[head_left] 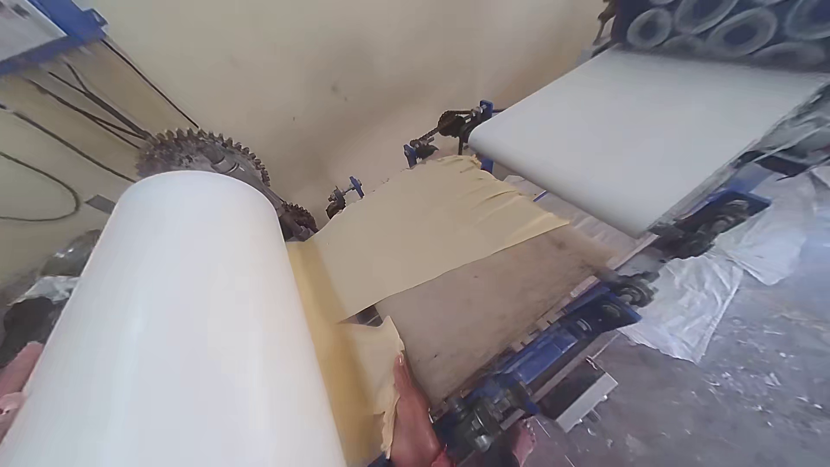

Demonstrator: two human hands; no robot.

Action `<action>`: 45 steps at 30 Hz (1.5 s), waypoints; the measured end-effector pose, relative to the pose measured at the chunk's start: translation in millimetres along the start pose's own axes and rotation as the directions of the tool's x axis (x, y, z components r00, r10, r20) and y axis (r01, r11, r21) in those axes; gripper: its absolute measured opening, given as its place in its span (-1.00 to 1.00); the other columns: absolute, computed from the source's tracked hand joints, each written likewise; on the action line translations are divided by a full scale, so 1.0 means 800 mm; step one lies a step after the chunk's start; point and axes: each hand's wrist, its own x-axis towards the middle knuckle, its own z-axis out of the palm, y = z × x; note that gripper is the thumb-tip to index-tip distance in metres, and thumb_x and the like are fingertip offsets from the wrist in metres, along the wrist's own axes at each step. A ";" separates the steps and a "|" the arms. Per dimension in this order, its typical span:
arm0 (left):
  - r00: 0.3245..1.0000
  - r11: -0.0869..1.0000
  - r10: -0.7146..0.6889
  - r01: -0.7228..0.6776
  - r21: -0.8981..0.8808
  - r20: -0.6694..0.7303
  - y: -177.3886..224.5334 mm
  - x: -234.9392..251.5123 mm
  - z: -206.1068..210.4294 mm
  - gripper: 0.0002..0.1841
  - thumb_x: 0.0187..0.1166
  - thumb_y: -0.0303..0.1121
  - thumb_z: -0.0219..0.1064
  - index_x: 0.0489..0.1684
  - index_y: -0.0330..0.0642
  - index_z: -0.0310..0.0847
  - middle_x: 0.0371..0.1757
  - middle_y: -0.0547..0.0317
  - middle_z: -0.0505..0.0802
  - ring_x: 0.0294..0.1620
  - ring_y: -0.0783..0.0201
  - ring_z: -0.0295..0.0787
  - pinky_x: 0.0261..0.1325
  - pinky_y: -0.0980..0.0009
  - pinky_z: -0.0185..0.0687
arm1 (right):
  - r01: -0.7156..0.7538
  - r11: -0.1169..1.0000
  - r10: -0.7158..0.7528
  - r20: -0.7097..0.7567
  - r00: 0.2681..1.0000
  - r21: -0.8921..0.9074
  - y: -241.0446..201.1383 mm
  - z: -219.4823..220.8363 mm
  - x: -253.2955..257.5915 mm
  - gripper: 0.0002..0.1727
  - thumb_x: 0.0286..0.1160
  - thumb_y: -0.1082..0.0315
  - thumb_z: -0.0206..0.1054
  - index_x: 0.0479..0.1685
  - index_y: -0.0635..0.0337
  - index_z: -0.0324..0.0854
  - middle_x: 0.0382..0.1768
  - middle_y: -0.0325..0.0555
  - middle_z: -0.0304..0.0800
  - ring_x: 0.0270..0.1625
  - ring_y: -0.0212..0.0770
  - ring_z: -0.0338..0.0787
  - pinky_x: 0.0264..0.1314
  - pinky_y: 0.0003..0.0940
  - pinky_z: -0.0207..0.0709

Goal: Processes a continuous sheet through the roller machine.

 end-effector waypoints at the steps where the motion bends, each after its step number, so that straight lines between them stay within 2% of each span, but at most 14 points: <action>1: 1.000 1.000 -0.016 0.016 -0.002 -0.002 -0.003 -0.003 -0.001 -0.14 0.82 0.16 -0.36 0.89 -0.37 -0.45 0.91 -0.10 0.02 0.89 0.37 -0.03 0.88 0.44 -0.09 | -0.030 0.999 0.031 -0.022 0.999 0.033 -0.012 0.008 -0.004 -0.40 0.90 0.00 -0.09 0.79 0.06 0.15 0.61 0.01 0.46 0.56 -0.17 0.56 0.52 -0.14 0.51; 6: 0.999 1.000 -0.016 0.016 0.013 0.029 -0.053 -0.008 -0.021 -0.25 0.89 0.06 -0.32 0.92 -0.27 -0.37 0.91 -0.21 -0.03 0.92 0.17 -0.12 0.90 0.23 -0.17 | -0.021 1.000 0.019 -0.103 0.995 -0.010 -0.072 0.027 -0.009 -0.43 0.87 0.01 -0.02 0.74 0.05 0.23 0.49 0.07 0.57 0.43 -0.07 0.65 0.37 -0.03 0.59; 9: 0.995 0.995 -0.096 0.095 0.034 0.019 -0.022 -0.008 -0.010 -0.20 0.86 0.07 -0.26 0.92 -0.29 -0.45 0.91 -0.31 -0.13 0.93 0.06 -0.18 0.90 0.20 -0.18 | 0.142 0.949 -0.178 -0.108 0.978 -0.280 -0.102 0.019 0.007 -0.46 0.89 0.19 0.01 0.72 0.26 0.29 0.64 0.14 0.42 0.62 -0.06 0.48 0.62 -0.07 0.37; 11: 0.991 0.987 -0.133 0.130 0.098 0.021 0.002 -0.009 -0.002 -0.16 0.83 0.06 -0.20 0.90 -0.35 -0.45 0.89 -0.39 -0.17 0.94 -0.01 -0.21 0.90 0.19 -0.20 | 0.331 0.629 -0.424 0.047 0.904 -0.703 -0.113 0.009 0.026 -0.58 0.82 0.39 0.07 0.46 0.53 0.49 0.46 0.38 0.58 0.52 0.10 0.57 0.59 -0.04 0.38; 14: 0.991 0.966 -0.131 0.120 0.228 0.036 0.019 -0.007 -0.001 -0.11 0.79 0.12 -0.13 0.90 -0.40 -0.37 0.88 -0.49 -0.20 0.94 -0.19 -0.33 0.92 0.04 -0.32 | 0.299 -0.117 -0.633 0.303 0.712 -0.947 -0.122 0.011 0.040 -0.72 0.51 0.45 0.31 0.12 0.32 0.78 0.13 0.25 0.78 0.28 0.21 0.71 0.34 0.11 0.55; 16: 0.991 0.955 -0.126 0.108 0.276 0.050 0.026 -0.006 0.000 -0.09 0.78 0.14 -0.12 0.89 -0.41 -0.37 0.87 -0.52 -0.20 0.94 -0.23 -0.33 0.92 -0.01 -0.33 | 0.088 -0.218 -0.637 0.210 0.742 -0.972 -0.136 0.017 0.040 -0.54 0.44 0.35 0.43 0.32 0.35 0.66 0.34 0.42 0.62 0.47 0.40 0.54 0.43 0.29 0.42; 19: 0.992 0.950 -0.121 0.102 0.295 0.047 0.021 -0.004 0.001 -0.08 0.79 0.14 -0.10 0.89 -0.43 -0.37 0.87 -0.51 -0.18 0.94 -0.21 -0.31 0.92 0.03 -0.30 | 0.057 -0.191 -0.702 0.177 0.690 -0.980 -0.140 0.009 0.011 -0.36 0.37 0.25 0.52 0.42 0.46 0.55 0.39 0.55 0.54 0.54 0.48 0.47 0.50 0.34 0.35; 22: 0.995 0.949 -0.098 0.084 0.303 0.032 0.018 0.004 0.002 -0.08 0.78 0.13 -0.06 0.87 -0.47 -0.33 0.86 -0.54 -0.15 0.93 -0.23 -0.29 0.92 0.04 -0.30 | 0.380 -0.220 -0.564 0.435 0.702 -0.898 -0.062 -0.017 -0.043 -0.72 0.59 0.34 0.28 0.01 0.40 0.75 0.02 0.30 0.81 0.17 0.22 0.82 0.24 0.06 0.68; 25: 0.995 0.955 -0.094 0.080 0.284 0.035 0.004 0.007 -0.002 -0.08 0.78 0.15 -0.07 0.89 -0.42 -0.34 0.88 -0.47 -0.14 0.94 -0.14 -0.28 0.92 0.09 -0.27 | 0.384 0.115 -0.086 0.376 0.923 -0.916 0.017 -0.064 -0.015 -0.57 0.75 0.37 0.09 0.45 0.41 0.57 0.41 0.31 0.66 0.49 0.18 0.65 0.60 0.04 0.45; 28: 0.999 0.980 -0.037 0.030 0.194 0.034 -0.027 0.010 -0.010 -0.14 0.82 0.07 -0.05 0.90 -0.36 -0.34 0.90 -0.36 -0.11 0.95 0.01 -0.23 0.92 0.19 -0.23 | 0.415 0.381 -0.175 0.377 0.910 -0.826 0.047 -0.093 0.039 -0.64 0.73 0.35 0.16 0.28 0.42 0.66 0.24 0.29 0.74 0.34 0.07 0.73 0.50 -0.08 0.51; 33: 1.000 0.978 -0.020 0.015 0.206 0.023 -0.048 0.016 -0.017 -0.18 0.83 0.07 -0.05 0.93 -0.27 -0.29 0.92 -0.22 -0.04 0.94 0.11 -0.14 0.91 0.21 -0.15 | 0.500 0.451 -0.173 0.477 0.862 -0.740 0.041 -0.076 -0.011 -0.77 0.61 0.44 0.29 0.00 0.38 0.80 -0.02 0.15 0.87 0.06 -0.09 0.84 0.24 -0.19 0.65; 37: 0.999 0.988 -0.018 0.014 0.157 0.027 -0.043 0.012 -0.019 -0.19 0.86 0.04 -0.10 0.91 -0.32 -0.33 0.90 -0.31 -0.03 0.93 0.08 -0.10 0.90 0.21 -0.11 | 0.355 0.793 -0.161 0.391 0.906 -0.496 0.043 -0.092 -0.004 -0.31 0.53 0.44 0.37 0.70 0.39 0.30 0.63 0.24 0.45 0.50 -0.05 0.68 0.51 -0.17 0.61; 40: 0.999 0.996 -0.051 0.050 0.079 0.014 -0.051 0.014 -0.020 -0.19 0.85 0.07 -0.12 0.92 -0.29 -0.32 0.89 -0.26 0.05 0.89 0.16 0.02 0.87 0.27 -0.01 | 0.235 0.649 0.016 0.322 0.947 -0.723 0.052 -0.107 0.026 0.11 0.47 -0.06 0.45 0.86 0.39 -0.09 0.80 0.41 0.04 0.80 0.16 0.22 0.81 0.01 0.17; 45: 1.000 1.000 -0.031 0.031 0.002 0.005 -0.044 0.005 -0.016 -0.20 0.84 0.09 -0.18 0.88 -0.34 -0.23 0.82 -0.25 0.20 0.82 0.24 0.15 0.83 0.31 0.06 | 0.414 0.414 -0.009 0.451 0.892 -0.811 0.056 -0.074 0.038 -0.12 0.67 -0.06 0.22 0.72 0.52 0.15 0.69 0.50 0.23 0.76 0.22 0.29 0.81 0.10 0.14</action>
